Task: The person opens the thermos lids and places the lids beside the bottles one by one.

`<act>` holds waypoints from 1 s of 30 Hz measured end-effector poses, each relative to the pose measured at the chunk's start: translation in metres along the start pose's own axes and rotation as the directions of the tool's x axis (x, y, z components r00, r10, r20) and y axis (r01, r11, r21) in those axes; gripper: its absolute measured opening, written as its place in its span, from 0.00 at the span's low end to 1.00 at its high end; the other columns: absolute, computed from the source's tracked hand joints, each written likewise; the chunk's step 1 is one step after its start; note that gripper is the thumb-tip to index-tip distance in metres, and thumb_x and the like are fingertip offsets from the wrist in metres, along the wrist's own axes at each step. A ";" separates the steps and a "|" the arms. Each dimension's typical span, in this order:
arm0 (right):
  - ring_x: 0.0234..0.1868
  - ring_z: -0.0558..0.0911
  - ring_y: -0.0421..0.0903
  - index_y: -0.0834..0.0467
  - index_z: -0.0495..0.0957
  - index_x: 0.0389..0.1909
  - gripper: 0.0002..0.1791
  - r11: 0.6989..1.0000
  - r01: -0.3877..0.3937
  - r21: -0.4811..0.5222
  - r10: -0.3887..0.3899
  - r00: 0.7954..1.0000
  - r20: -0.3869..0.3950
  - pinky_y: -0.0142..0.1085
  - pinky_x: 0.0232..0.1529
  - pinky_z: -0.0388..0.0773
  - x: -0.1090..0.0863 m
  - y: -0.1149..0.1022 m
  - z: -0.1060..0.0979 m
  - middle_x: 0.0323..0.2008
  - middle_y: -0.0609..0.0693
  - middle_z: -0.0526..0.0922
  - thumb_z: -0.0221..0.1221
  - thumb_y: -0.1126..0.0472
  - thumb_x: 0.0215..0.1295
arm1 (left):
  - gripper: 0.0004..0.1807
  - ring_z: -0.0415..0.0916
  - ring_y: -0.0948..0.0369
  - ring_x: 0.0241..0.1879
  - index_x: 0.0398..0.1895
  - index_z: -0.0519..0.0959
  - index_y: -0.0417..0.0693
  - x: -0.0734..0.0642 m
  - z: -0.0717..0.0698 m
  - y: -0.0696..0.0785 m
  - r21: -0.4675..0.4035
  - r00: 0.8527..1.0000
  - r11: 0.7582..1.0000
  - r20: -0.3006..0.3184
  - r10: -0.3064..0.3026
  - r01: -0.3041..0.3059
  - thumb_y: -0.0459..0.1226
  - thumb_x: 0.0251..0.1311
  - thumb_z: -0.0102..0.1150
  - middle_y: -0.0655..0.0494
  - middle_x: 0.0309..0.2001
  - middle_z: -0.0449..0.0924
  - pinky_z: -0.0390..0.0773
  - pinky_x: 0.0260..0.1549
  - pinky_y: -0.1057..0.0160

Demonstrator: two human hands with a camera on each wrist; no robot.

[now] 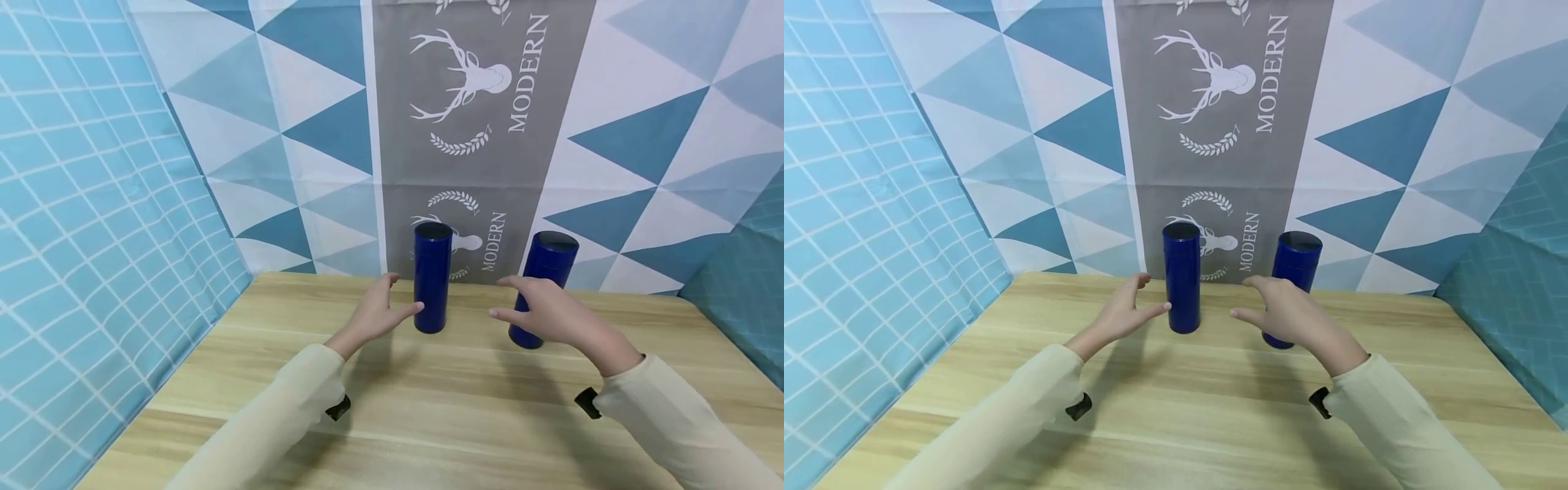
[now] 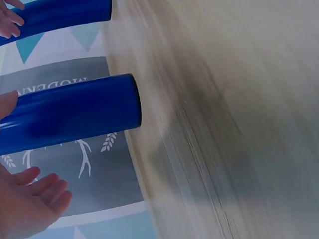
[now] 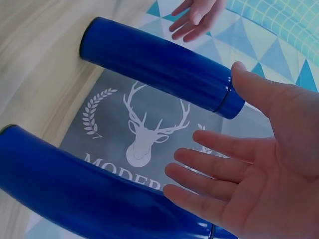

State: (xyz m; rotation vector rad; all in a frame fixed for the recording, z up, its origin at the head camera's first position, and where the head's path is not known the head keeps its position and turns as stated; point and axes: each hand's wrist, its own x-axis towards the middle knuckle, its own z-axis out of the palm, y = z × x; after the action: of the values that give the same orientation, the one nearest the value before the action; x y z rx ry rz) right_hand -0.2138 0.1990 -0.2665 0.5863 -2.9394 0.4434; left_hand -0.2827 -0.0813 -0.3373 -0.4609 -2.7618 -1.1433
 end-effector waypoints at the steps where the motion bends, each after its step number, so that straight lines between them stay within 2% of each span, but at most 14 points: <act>1: 0.60 0.76 0.63 0.65 0.70 0.62 0.34 1.000 0.008 0.001 -0.008 1.000 -0.004 0.58 0.58 0.74 0.003 -0.001 -0.001 0.59 0.65 0.77 0.58 0.44 0.65 | 0.45 0.63 0.48 0.69 0.70 0.59 0.40 0.002 0.001 0.000 -0.013 1.000 1.000 -0.003 0.000 0.000 0.55 0.55 0.63 0.42 0.69 0.65 0.67 0.67 0.46; 7: 0.60 0.76 0.62 0.64 0.70 0.63 0.33 0.999 0.040 0.022 -0.039 0.999 -0.034 0.58 0.59 0.74 0.019 -0.005 -0.007 0.59 0.64 0.77 0.57 0.45 0.66 | 0.46 0.63 0.48 0.69 0.70 0.58 0.40 0.012 0.007 0.004 -0.026 1.000 1.000 -0.015 -0.003 0.003 0.55 0.55 0.64 0.41 0.69 0.65 0.67 0.67 0.47; 11: 0.60 0.76 0.62 0.64 0.70 0.63 0.32 0.998 0.051 0.034 -0.049 0.997 -0.057 0.57 0.59 0.73 0.031 -0.006 -0.008 0.59 0.64 0.77 0.57 0.46 0.67 | 0.47 0.63 0.46 0.69 0.70 0.58 0.39 0.018 0.011 0.008 -0.096 1.000 0.995 -0.014 0.011 -0.012 0.54 0.54 0.64 0.38 0.68 0.65 0.67 0.66 0.45; 17: 0.62 0.75 0.61 0.63 0.68 0.64 0.33 0.996 0.047 0.070 -0.042 0.997 -0.069 0.57 0.61 0.73 0.048 -0.007 -0.009 0.62 0.63 0.75 0.57 0.46 0.66 | 0.46 0.65 0.45 0.67 0.69 0.57 0.37 0.024 0.018 0.011 -0.205 1.000 0.979 -0.024 0.012 -0.016 0.52 0.54 0.65 0.37 0.66 0.66 0.67 0.66 0.45; 23: 0.64 0.73 0.61 0.61 0.65 0.67 0.34 0.991 0.039 0.130 -0.030 0.997 -0.074 0.57 0.61 0.73 0.063 -0.009 -0.009 0.65 0.62 0.72 0.56 0.45 0.67 | 0.44 0.65 0.46 0.66 0.68 0.57 0.38 0.028 0.023 0.012 -0.306 0.999 0.952 -0.011 -0.035 0.030 0.51 0.55 0.65 0.39 0.66 0.66 0.67 0.66 0.46; 30: 0.64 0.72 0.60 0.60 0.61 0.69 0.37 0.982 0.025 0.185 -0.006 0.995 -0.103 0.56 0.61 0.72 0.076 -0.015 -0.008 0.66 0.62 0.70 0.57 0.43 0.66 | 0.44 0.67 0.48 0.64 0.68 0.59 0.41 0.035 0.028 0.010 -0.361 0.998 0.931 -0.023 -0.059 0.047 0.50 0.52 0.67 0.42 0.64 0.69 0.68 0.65 0.46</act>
State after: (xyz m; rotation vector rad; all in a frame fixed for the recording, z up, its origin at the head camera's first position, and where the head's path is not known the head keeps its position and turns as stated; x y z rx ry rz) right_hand -0.2772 0.1616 -0.2422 0.5870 -2.8134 0.7300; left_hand -0.3122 -0.0471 -0.3431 -0.3979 -2.5505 -1.6656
